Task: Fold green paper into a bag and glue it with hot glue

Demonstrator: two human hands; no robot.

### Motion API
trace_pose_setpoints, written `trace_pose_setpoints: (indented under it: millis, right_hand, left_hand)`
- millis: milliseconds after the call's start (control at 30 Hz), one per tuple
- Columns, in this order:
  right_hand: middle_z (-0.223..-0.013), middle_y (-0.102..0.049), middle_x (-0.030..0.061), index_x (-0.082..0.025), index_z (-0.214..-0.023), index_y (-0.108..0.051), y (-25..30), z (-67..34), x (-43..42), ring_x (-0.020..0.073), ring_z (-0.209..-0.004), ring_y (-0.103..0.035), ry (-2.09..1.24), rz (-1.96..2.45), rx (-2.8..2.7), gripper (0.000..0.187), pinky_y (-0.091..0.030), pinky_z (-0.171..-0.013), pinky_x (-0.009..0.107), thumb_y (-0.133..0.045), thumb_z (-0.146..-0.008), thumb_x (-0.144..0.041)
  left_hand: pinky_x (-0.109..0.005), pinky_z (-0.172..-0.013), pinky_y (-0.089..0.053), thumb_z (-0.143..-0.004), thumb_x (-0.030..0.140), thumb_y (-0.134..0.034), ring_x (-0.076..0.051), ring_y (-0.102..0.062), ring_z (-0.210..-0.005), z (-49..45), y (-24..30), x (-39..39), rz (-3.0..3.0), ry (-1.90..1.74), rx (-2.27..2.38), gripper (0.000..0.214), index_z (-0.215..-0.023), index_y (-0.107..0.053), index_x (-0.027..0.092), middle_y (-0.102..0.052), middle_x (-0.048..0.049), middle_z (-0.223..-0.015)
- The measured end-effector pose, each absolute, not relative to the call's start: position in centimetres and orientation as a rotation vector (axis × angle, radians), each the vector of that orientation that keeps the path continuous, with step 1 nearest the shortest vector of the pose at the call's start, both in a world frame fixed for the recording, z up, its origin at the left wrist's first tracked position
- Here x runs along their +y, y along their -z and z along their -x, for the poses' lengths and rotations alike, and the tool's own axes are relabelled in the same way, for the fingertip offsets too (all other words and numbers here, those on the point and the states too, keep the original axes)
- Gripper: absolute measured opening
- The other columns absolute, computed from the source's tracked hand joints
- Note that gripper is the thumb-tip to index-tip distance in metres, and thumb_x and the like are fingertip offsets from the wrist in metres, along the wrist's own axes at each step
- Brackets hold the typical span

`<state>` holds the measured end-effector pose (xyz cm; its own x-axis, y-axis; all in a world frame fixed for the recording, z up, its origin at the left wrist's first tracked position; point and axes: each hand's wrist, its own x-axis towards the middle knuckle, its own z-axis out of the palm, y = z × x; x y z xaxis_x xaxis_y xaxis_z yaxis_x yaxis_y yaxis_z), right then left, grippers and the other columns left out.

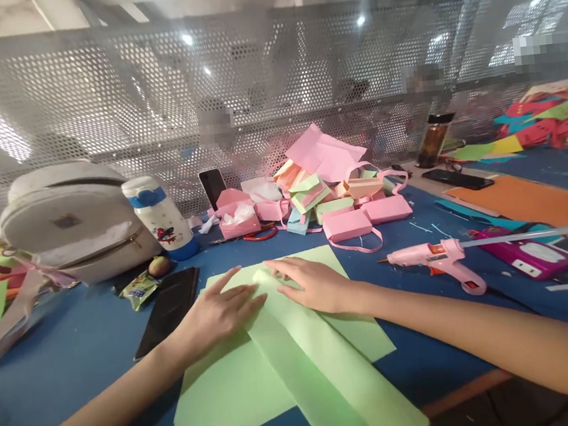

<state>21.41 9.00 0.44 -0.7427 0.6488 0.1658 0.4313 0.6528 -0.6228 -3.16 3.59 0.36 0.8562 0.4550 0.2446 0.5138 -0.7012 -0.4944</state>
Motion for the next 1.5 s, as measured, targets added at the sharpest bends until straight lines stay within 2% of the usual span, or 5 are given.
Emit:
trace_pose_setpoints:
  millis: [167, 333, 600, 867, 1500]
  right_hand:
    - [-0.154, -0.042, 0.0082, -0.02, -0.152, -0.036, -1.0, -22.3, 8.6, 0.0243, -0.14, -0.041, -0.794, 0.849, -2.6, 0.057, -0.035, -0.115, 0.043, -0.046, -0.097, -0.03]
    - [-0.16, -0.029, 0.0039, -0.023, -0.153, -0.034, -0.7, -23.6, 7.4, 0.0232, -0.146, -0.03, -0.895, 0.789, -2.68, 0.058, -0.025, -0.121, 0.041, -0.047, -0.098, -0.034]
    - [-0.163, -0.021, 0.0009, -0.03, -0.153, -0.032, 0.4, -24.3, 7.2, 0.0256, -0.149, -0.024, -0.931, 0.791, -2.734, 0.058, -0.023, -0.121, 0.043, -0.05, -0.098, -0.036]
    - [-0.163, -0.019, 0.0044, -0.023, -0.153, -0.035, 0.0, -24.2, 7.4, 0.0258, -0.149, -0.021, -0.93, 0.794, -2.815, 0.056, -0.022, -0.122, 0.045, -0.046, -0.1, -0.038]
    - [-0.163, -0.021, 0.0038, -0.025, -0.154, -0.032, 0.4, -24.3, 7.4, 0.0255, -0.149, -0.022, -0.94, 0.783, -2.777, 0.057, -0.023, -0.121, 0.046, -0.047, -0.1, -0.039]
  left_hand:
    - [-0.055, -0.117, -0.033, -0.089, 0.0, -0.042, -0.023, -0.067, -0.113, 3.5, -1.0, 3.3, 2.581, -0.031, -0.973, 0.045, -0.128, -0.059, 0.015, -0.071, -0.0144, -0.119]
    - [-0.057, -0.117, -0.03, -0.086, 0.008, -0.044, -0.034, -0.039, -0.141, 3.4, -0.9, 1.2, 2.736, -0.085, -1.2, 0.062, -0.148, -0.039, 0.007, -0.042, -0.0236, -0.151]
    - [-0.052, -0.117, -0.032, -0.1, 0.026, -0.041, -0.034, -0.02, -0.148, 3.8, -0.5, 0.8, 2.908, 0.007, -1.306, 0.059, -0.156, -0.025, 0.023, -0.016, -0.0149, -0.163]
    - [-0.053, -0.117, -0.033, -0.101, 0.032, -0.042, -0.035, -0.017, -0.148, 3.1, -0.2, 0.1, 2.965, 0.047, -1.227, 0.059, -0.156, -0.022, 0.027, -0.01, -0.0131, -0.164]
    - [-0.058, -0.111, -0.038, -0.098, 0.049, -0.047, -0.042, -0.021, -0.146, 3.3, 0.4, 0.0, 2.861, 0.108, -1.328, 0.071, -0.157, -0.013, 0.031, -0.005, -0.0145, -0.164]
